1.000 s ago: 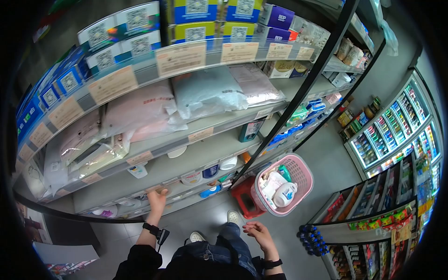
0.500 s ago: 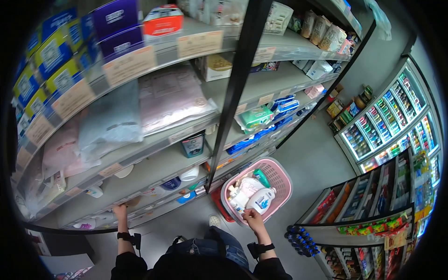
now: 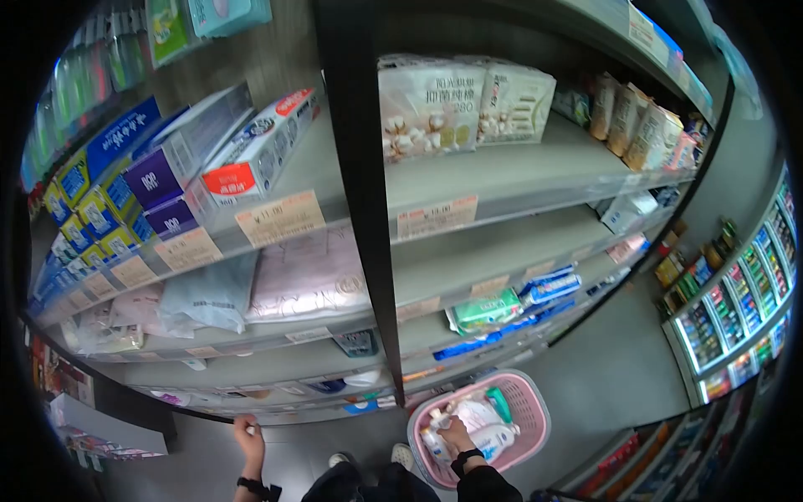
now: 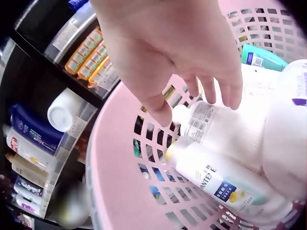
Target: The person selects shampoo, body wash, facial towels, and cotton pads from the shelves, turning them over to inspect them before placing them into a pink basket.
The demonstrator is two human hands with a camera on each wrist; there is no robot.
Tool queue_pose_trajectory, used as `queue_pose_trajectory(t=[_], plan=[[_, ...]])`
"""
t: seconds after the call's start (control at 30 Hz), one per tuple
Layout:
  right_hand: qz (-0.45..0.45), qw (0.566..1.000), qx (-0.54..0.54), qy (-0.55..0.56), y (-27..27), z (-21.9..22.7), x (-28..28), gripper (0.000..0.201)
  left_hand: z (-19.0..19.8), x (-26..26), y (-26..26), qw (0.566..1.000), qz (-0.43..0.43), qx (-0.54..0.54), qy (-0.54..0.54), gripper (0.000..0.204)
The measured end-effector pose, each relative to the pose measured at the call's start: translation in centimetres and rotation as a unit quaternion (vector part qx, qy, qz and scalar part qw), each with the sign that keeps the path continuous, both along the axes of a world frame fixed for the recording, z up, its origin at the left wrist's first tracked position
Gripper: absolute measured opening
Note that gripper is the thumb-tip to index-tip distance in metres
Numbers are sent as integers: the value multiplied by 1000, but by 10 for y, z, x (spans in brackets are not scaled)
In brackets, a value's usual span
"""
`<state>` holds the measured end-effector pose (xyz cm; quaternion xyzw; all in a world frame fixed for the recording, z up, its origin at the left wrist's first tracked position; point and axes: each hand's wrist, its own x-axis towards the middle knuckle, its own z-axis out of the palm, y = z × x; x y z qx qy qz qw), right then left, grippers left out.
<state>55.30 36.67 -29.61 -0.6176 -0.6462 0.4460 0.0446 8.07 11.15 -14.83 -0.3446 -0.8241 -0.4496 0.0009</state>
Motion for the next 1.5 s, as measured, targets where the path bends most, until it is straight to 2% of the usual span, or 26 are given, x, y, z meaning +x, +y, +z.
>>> queue_pose_trajectory(t=[0.07,0.1,0.13,0.17,0.2,0.23,0.3,0.43,0.5,0.53,0.67,0.73,0.77,0.83,0.87,0.93,0.97,1.03,1.1,1.17,1.23,1.3,1.37,1.4,1.47,1.5], plan=[[24,1000,0,-6,13,-19,-11,79,11,21,-16,989,-24,-112,-98,21],[30,1000,3,5,19,-20,-19,79,24,36,-19,986,-29,-123,-108,17],[14,999,-20,-47,20,-19,-27,80,33,44,-21,983,-35,-135,-118,14],[-3,994,-44,-100,23,-24,-33,82,27,46,-32,980,-73,-135,-130,14],[20,992,-57,-115,26,-28,-36,87,22,45,-41,974,-112,-134,-141,15],[42,988,-70,-130,31,-33,-42,91,31,48,-41,976,-107,-132,-133,15],[2,984,-80,-159,27,-17,-51,92,58,67,-42,969,-131,-163,-129,9],[22,980,-87,-178,25,-18,-52,96,63,72,-44,969,-131,-131,-161,11],[-24,982,-58,-176,19,-23,-56,87,69,73,-39,971,-138,-134,-142,10],[-56,979,-27,-197,15,-25,-61,76,67,72,-37,971,-140,-119,-150,9],[-77,984,-12,-160,2,-22,-51,66,60,65,-31,969,-150,-101,-169,10],[-78,985,96,-124,-11,-20,-41,53,69,65,-26,972,-147,-120,-139,13],[-64,982,155,-82,-14,-34,-30,46,63,61,-25,971,-154,-115,-142,13],[-68,957,278,52,-19,-39,-14,33,47,47,-25,968,-159,-115,-157,16],[-72,955,283,46,-17,-35,-7,33,40,41,-22,965,-158,-151,-145,18],[-186,924,295,159,-15,4,0,23,48,37,-10,959,-201,-162,-114,19],[-193,923,297,153,-15,29,3,23,55,35,-4,952,-237,-176,-79,19],[-242,908,254,227,-10,102,5,16,60,37,12,943,-279,-153,-100,20],[-288,867,201,353,-12,174,0,16,64,41,37,930,-320,-132,-122,21],[-290,808,181,480,-14,219,0,22,74,50,63,891,-382,-45,-240,19],[-282,750,150,579,-23,270,-7,26,99,63,86,856,-456,-37,-241,17],[-258,696,106,661,-34,317,-22,25,140,85,106,823,-495,-39,-275,17],[-212,645,63,732,-40,342,-39,30,153,98,119,786,-536,-42,-304,22],[-191,630,49,752,-43,353,-50,30,164,104,124,781,-539,-49,-311,22],[-141,601,14,786,-47,367,-70,34,193,117,129,725,-594,-45,-346,35],[-144,602,12,785,-48,372,-80,34,206,122,129,724,-593,-47,-349,35]])
